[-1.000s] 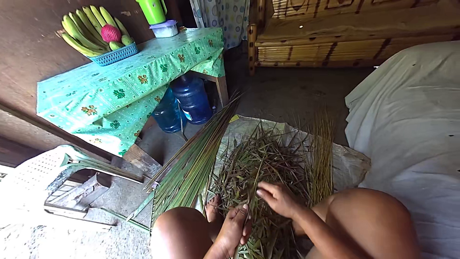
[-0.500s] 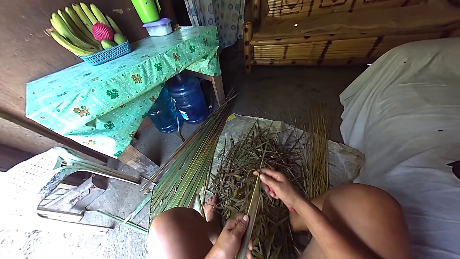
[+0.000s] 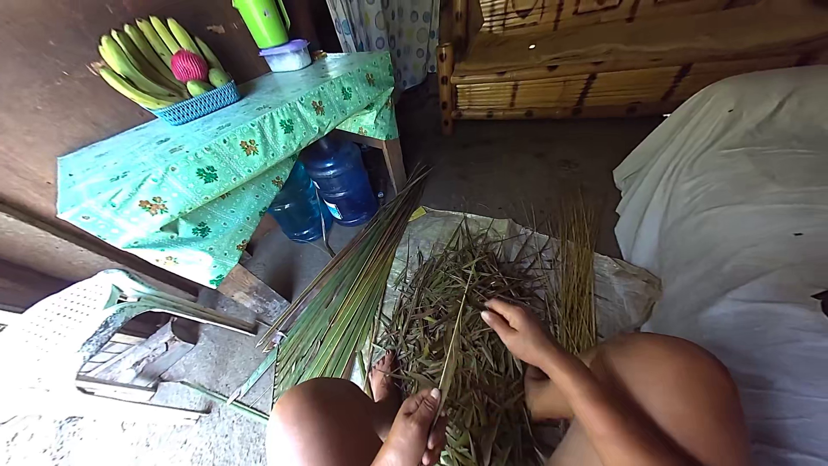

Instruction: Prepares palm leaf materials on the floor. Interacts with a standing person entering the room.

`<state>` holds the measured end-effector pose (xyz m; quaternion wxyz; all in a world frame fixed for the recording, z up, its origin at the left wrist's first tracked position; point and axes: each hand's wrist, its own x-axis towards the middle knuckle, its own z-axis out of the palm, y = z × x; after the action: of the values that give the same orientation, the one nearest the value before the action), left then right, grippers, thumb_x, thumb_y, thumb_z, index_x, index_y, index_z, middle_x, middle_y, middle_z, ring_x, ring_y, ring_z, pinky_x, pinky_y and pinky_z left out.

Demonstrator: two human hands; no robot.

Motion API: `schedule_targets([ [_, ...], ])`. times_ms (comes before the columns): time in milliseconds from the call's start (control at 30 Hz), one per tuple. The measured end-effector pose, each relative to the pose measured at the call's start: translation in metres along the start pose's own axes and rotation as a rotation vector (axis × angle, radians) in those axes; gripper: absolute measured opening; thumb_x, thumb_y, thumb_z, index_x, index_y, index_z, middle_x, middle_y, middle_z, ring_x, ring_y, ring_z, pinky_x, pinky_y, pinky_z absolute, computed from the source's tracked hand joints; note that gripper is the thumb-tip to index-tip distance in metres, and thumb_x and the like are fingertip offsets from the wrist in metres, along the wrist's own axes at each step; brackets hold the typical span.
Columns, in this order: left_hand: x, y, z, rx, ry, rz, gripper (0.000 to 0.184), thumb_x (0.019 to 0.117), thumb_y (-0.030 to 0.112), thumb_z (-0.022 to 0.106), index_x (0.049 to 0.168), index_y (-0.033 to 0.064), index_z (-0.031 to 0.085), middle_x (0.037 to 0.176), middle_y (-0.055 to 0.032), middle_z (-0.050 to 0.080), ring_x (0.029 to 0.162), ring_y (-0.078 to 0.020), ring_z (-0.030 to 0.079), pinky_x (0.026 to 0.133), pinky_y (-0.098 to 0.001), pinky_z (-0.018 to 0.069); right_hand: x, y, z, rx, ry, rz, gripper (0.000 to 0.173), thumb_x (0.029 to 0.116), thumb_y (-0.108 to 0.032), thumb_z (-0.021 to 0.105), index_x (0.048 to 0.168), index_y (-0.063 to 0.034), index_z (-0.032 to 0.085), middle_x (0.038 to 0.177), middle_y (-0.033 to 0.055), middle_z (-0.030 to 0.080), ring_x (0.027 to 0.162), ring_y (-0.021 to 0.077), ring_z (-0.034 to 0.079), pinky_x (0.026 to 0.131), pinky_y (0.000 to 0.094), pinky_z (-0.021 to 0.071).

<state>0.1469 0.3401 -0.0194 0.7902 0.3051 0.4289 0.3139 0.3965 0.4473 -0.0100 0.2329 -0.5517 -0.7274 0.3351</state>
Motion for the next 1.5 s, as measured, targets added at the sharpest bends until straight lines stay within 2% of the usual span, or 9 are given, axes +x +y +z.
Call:
schedule_targets([
  [233, 0.012, 0.008, -0.002, -0.129, 0.028, -0.024, 0.037, 0.1105, 0.02, 0.022, 0.092, 0.0134, 0.054, 0.055, 0.0087, 0.045, 0.038, 0.0022, 0.038, 0.037, -0.0118, 0.0335, -0.036, -0.025, 0.051, 0.1, -0.255, -0.354, 0.036, 0.1034, -0.03, 0.048, 0.094, -0.002, 0.069, 0.071, 0.0116, 0.062, 0.066, 0.0233, 0.062, 0.062, 0.0427, 0.0502],
  [400, 0.006, 0.005, 0.002, -0.096, -0.021, -0.058, 0.038, 0.1125, 0.026, 0.025, 0.091, 0.0128, 0.053, 0.054, 0.0081, 0.042, 0.037, 0.0013, 0.038, 0.037, -0.0126, 0.0345, 0.0, -0.002, 0.022, -0.064, -0.084, 0.014, 0.039, 0.1078, -0.029, 0.046, 0.114, 0.0021, 0.068, 0.095, 0.0211, 0.07, 0.092, 0.0364, 0.07, 0.085, 0.0571, 0.0535],
  [500, 0.006, 0.005, 0.004, -0.076, -0.015, -0.072, 0.037, 0.1125, 0.026, 0.025, 0.091, 0.0129, 0.053, 0.056, 0.0082, 0.043, 0.038, 0.0018, 0.037, 0.037, -0.012, 0.0337, 0.01, 0.006, 0.01, 0.006, -0.016, 0.126, 0.036, 0.1091, -0.027, 0.044, 0.116, 0.0006, 0.066, 0.09, 0.0175, 0.067, 0.085, 0.0301, 0.065, 0.082, 0.0505, 0.0513],
  [767, 0.017, 0.013, 0.005, -0.118, 0.099, -0.061, 0.04, 0.1138, 0.026, 0.023, 0.089, 0.0138, 0.053, 0.053, 0.0077, 0.041, 0.038, 0.0004, 0.036, 0.037, -0.0134, 0.0316, -0.039, -0.029, 0.055, 0.168, -0.422, -0.301, 0.035, 0.1044, -0.028, 0.048, 0.094, -0.0003, 0.066, 0.07, 0.0107, 0.057, 0.065, 0.021, 0.056, 0.062, 0.0399, 0.0455],
  [967, 0.013, 0.007, 0.007, -0.078, 0.026, -0.046, 0.037, 0.1125, 0.023, 0.023, 0.091, 0.0125, 0.051, 0.054, 0.0085, 0.041, 0.038, 0.0015, 0.035, 0.036, -0.0126, 0.0318, -0.002, -0.005, 0.032, -0.014, -0.182, 0.033, 0.039, 0.1079, -0.03, 0.046, 0.115, 0.0009, 0.068, 0.096, 0.0202, 0.07, 0.093, 0.0348, 0.069, 0.087, 0.0551, 0.0528],
  [1067, 0.012, 0.006, 0.007, -0.069, -0.017, -0.06, 0.038, 0.1126, 0.025, 0.023, 0.091, 0.0129, 0.052, 0.054, 0.0084, 0.04, 0.038, 0.001, 0.035, 0.036, -0.013, 0.0326, 0.012, 0.007, 0.021, 0.179, 0.008, 0.183, 0.035, 0.109, -0.023, 0.044, 0.123, 0.0011, 0.065, 0.082, 0.0101, 0.062, 0.071, 0.0186, 0.059, 0.07, 0.0374, 0.0511],
  [1167, 0.013, 0.007, 0.007, -0.088, -0.014, -0.076, 0.039, 0.1131, 0.026, 0.023, 0.092, 0.0129, 0.052, 0.054, 0.0086, 0.041, 0.037, 0.0012, 0.036, 0.036, -0.0127, 0.0327, 0.0, -0.007, 0.018, 0.603, -0.164, 0.254, 0.034, 0.1079, -0.019, 0.043, 0.129, -0.0007, 0.062, 0.068, -0.002, 0.055, 0.05, 0.0046, 0.048, 0.047, 0.0199, 0.0414],
  [1267, 0.015, 0.007, 0.008, -0.092, -0.004, -0.08, 0.038, 0.1134, 0.026, 0.023, 0.092, 0.012, 0.052, 0.055, 0.0077, 0.042, 0.039, 0.0007, 0.038, 0.037, -0.013, 0.0342, -0.012, -0.015, 0.03, 0.79, -0.437, 0.255, 0.034, 0.1057, -0.021, 0.042, 0.128, -0.0041, 0.061, 0.065, -0.0044, 0.054, 0.047, 0.0027, 0.047, 0.043, 0.017, 0.0387],
  [1500, 0.008, 0.0, 0.002, -0.094, -0.041, -0.101, 0.044, 0.1126, 0.029, 0.019, 0.093, 0.0106, 0.054, 0.058, 0.0058, 0.047, 0.042, -0.001, 0.045, 0.04, -0.0141, 0.0401, 0.003, -0.015, 0.013, 0.634, -0.111, 0.266, 0.028, 0.109, -0.018, 0.044, 0.119, -0.0001, 0.064, 0.065, -0.0037, 0.052, 0.049, 0.0033, 0.047, 0.046, 0.0179, 0.0393],
])
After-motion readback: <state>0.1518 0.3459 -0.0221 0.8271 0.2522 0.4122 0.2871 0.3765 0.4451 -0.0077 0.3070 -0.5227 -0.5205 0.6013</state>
